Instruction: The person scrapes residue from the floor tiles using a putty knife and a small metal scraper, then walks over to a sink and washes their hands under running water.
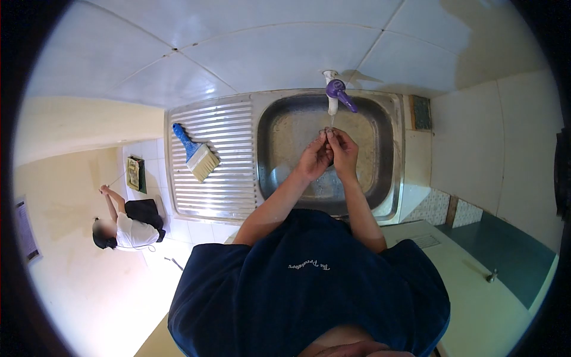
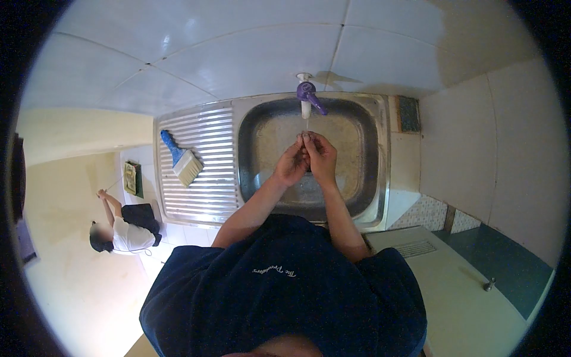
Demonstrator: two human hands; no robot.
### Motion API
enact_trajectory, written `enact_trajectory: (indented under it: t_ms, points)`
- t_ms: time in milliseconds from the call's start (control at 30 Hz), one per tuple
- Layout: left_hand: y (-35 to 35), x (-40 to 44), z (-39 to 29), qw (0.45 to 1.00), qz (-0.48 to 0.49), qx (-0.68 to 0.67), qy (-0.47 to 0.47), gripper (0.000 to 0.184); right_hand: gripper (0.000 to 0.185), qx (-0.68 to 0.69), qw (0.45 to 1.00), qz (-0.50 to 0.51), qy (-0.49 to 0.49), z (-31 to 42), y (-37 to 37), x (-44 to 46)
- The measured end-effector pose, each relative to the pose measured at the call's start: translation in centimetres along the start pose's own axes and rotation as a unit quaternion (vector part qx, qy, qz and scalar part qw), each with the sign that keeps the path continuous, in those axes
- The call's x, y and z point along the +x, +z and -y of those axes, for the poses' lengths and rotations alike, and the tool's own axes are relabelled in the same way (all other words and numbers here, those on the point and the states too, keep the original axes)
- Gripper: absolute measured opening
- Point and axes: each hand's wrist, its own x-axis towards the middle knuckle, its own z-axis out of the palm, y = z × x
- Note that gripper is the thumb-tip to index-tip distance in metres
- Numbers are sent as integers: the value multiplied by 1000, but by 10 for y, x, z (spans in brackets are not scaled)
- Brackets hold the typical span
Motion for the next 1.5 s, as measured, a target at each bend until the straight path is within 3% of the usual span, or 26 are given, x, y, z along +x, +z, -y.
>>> enact_trajectory:
  t_ms: [267, 367, 567, 767, 867, 967, 1067, 1167, 1267, 1367, 1500]
  points:
    - [9, -1, -4, 996, 40, -79, 9, 25, 25, 31, 998, 53, 32, 5, -2, 5]
    - [6, -4, -10, 986, 62, -137, -66, 26, 24, -9, 998, 29, 47, 9, 0, 7]
    - [21, -11, -6, 998, -19, -44, -37, 28, 23, -20, 998, -5, 65, -5, -4, 6]
    - [13, -14, -3, 999, 7, -27, -38, 29, 20, 53, 998, -28, -1, 0, 10, 1]
    - [5, -12, 5, 999, -19, -11, -41, 35, 20, 31, 996, -56, 62, 1, 6, 6]
    - [-2, -7, 11, 1000, 14, -18, -7, 41, 24, 82, 992, -51, 77, -14, -2, 13]
    - [0, -12, 6, 995, 72, -44, -48, 43, 25, 231, 955, -34, 181, -2, -8, 10]
    - [22, -24, 0, 994, 0, -86, -66, 41, 34, 286, 939, -2, 191, 1, -10, 3]
    - [-18, -9, 10, 975, 136, -166, -62, 41, 46, 266, 944, 80, 177, -6, -19, -4]
    - [-22, -3, 6, 881, 387, -256, -91, 43, 62, 241, 949, 138, 151, 1, -14, -15]
    - [18, -41, -15, 971, 123, -196, -52, 44, 83, 330, 926, 109, 146, 9, -14, -23]
